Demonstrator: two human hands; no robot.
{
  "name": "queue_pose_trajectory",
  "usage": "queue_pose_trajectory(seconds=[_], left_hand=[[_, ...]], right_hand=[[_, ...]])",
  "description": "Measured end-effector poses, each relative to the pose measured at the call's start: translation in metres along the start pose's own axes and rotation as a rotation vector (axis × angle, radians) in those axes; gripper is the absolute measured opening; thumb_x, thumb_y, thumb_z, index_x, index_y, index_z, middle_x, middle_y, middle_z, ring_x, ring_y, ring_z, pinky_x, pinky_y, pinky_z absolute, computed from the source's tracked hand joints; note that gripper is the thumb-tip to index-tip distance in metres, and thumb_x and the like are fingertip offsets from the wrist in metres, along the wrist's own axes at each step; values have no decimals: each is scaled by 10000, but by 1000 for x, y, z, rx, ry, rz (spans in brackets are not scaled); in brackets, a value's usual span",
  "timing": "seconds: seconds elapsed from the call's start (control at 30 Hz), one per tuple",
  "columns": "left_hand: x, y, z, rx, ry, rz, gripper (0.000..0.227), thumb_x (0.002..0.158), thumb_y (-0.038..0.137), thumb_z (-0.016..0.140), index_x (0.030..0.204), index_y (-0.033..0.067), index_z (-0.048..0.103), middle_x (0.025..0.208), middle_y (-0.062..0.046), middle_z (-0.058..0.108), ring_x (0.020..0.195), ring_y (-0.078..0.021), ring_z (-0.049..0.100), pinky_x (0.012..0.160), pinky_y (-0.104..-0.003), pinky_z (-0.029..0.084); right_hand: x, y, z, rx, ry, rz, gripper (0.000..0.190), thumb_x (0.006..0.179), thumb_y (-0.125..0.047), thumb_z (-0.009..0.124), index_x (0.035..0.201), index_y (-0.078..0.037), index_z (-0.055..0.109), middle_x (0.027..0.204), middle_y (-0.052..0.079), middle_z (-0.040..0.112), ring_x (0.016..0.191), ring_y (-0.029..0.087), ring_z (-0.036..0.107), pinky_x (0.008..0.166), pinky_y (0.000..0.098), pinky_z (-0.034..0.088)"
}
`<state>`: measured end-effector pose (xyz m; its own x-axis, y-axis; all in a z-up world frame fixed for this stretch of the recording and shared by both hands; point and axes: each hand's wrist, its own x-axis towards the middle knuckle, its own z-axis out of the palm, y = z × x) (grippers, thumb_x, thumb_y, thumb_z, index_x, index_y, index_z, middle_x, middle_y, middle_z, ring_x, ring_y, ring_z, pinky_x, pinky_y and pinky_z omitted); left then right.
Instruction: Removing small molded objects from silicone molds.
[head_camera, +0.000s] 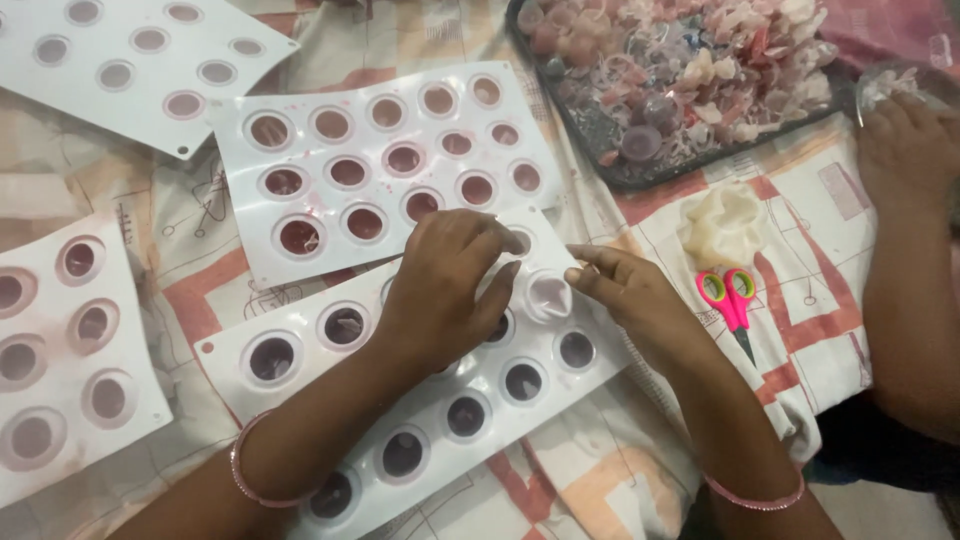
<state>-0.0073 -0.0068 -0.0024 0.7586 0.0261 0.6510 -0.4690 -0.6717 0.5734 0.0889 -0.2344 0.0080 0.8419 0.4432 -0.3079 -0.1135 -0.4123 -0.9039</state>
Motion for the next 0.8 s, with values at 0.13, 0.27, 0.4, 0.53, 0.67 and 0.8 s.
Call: queue_pose_trajectory(seconds=[0.13, 0.27, 0.4, 0.53, 0.67, 0.8], left_hand=[[-1, 3, 2, -14, -1, -13, 209, 904, 113, 713, 1100, 69, 655, 1132, -118, 618, 1154, -328, 577, 1026, -469, 422], [0, 3, -3, -17, 3, -38, 187, 903, 111, 708, 1076, 67, 655, 1128, -117, 620, 1158, -324, 583, 1028, -464, 428], [-3, 4, -2, -34, -19, -60, 169, 905, 104, 707, 1060, 66, 651, 1125, -116, 623, 1158, -323, 585, 1028, -459, 435], [0, 5, -3, -30, -11, -49, 173, 894, 102, 717, 1049, 65, 650, 1115, -115, 624, 1168, -323, 585, 1036, -464, 435], [0, 4, -2, -33, -5, -41, 162, 900, 98, 722, 1042, 70, 649, 1101, -107, 627, 1183, -320, 588, 1044, -464, 435], [0, 3, -1, -36, -5, -36, 155, 904, 94, 723, 1041, 74, 652, 1097, -103, 635, 1190, -319, 590, 1044, -460, 439]], right_hand=[[-2, -9, 5, 207, -134, 67, 451, 902, -215, 690, 1277, 32, 650, 1110, 82, 751, 962, 126, 692, 865, 285, 541], [-20, -31, 31, 45, -15, 189, 402, 876, -192, 703, 1216, 22, 696, 1030, 92, 772, 880, 140, 700, 769, 309, 546], [-34, -31, 31, 58, 104, 148, 388, 887, -164, 702, 1214, 44, 685, 1040, 108, 767, 879, 149, 697, 759, 315, 548], [-37, -36, 25, 145, 38, 99, 415, 844, -126, 707, 1235, 7, 666, 1090, 83, 758, 955, 117, 691, 807, 280, 539], [-35, -33, 29, 92, 50, 23, 399, 821, -112, 729, 1196, 12, 670, 1085, 90, 746, 938, 122, 687, 787, 290, 547], [-27, -34, 35, -228, 203, 67, 352, 841, -173, 752, 1155, -23, 705, 996, 105, 741, 855, 167, 676, 731, 320, 535]])
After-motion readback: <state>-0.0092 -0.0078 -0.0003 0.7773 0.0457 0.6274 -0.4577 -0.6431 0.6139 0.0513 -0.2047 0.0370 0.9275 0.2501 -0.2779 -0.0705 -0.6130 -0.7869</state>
